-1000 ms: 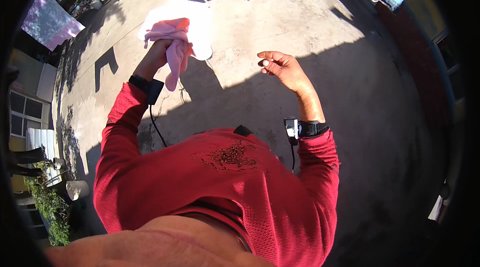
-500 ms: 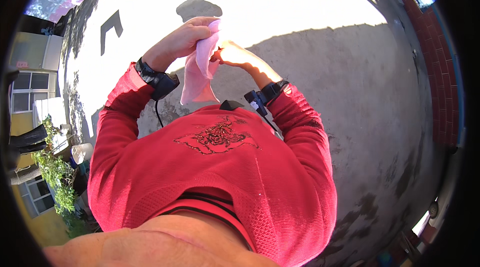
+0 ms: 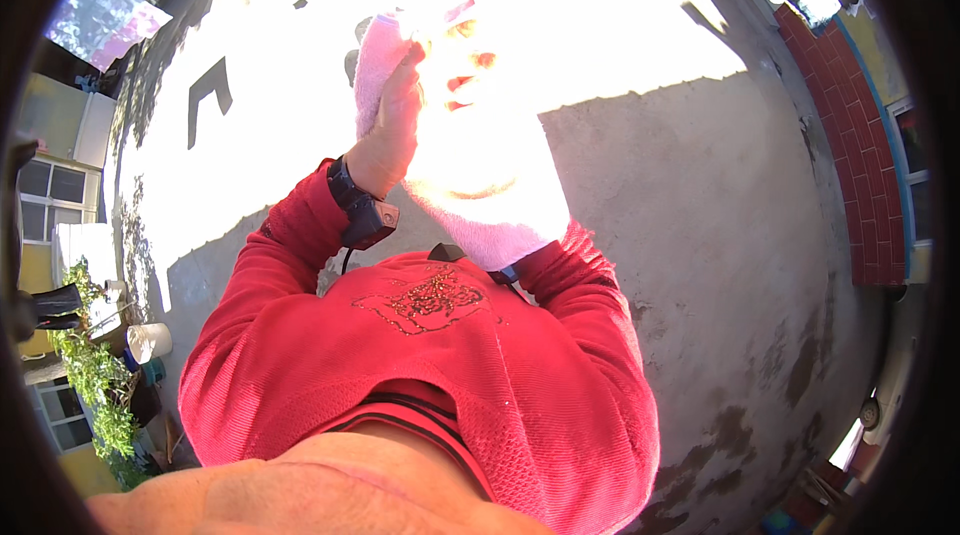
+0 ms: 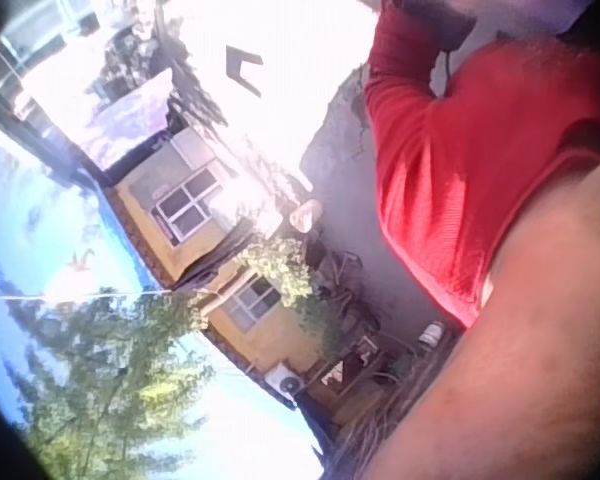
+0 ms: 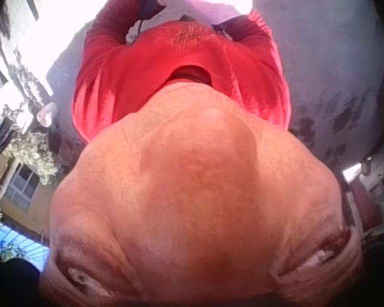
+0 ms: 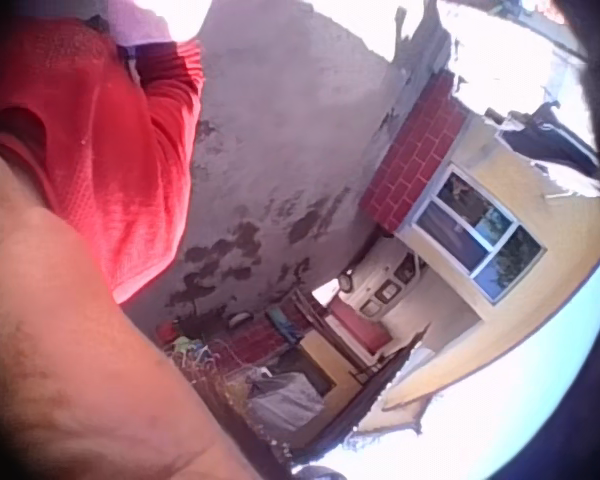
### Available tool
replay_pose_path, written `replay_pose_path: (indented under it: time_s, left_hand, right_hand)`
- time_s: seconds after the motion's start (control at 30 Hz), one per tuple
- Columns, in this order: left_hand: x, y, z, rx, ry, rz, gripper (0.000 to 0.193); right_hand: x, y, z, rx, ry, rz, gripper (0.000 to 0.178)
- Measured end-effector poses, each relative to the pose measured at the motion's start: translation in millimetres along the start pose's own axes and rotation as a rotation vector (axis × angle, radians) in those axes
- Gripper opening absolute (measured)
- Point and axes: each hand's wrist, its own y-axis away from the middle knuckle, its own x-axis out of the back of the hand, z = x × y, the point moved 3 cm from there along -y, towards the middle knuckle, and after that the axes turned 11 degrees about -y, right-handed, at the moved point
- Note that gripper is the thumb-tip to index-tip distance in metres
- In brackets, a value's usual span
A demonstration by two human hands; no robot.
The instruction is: The person walks to a courtyard, squats, and washes their hands in a green basin using water from a red scoop and liquid soap. After rinsing, they stand and dry their hands with a pink towel hanging on a clothesline.
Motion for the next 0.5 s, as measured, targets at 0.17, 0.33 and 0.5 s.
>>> replay_pose_path:
  time_s: [0.17,0.33,0.5]
  left_hand:
    - [-2.4,-2.6,17.3,-0.541,-0.401,-0.150,0.031]
    - [-26.0,-9.7,47.9,-0.969,-1.258,-0.183,0.058]
    - [-31.8,9.9,48.1,-1.006,-1.364,-0.363,0.096]
  right_hand:
    - [-21.4,11.2,1.8,-0.034,0.139,-0.054,0.041]
    - [-31.5,21.7,-9.9,0.031,0.351,-0.011,0.044]
    - [-54.6,17.3,-37.2,0.281,0.509,0.166,0.047]
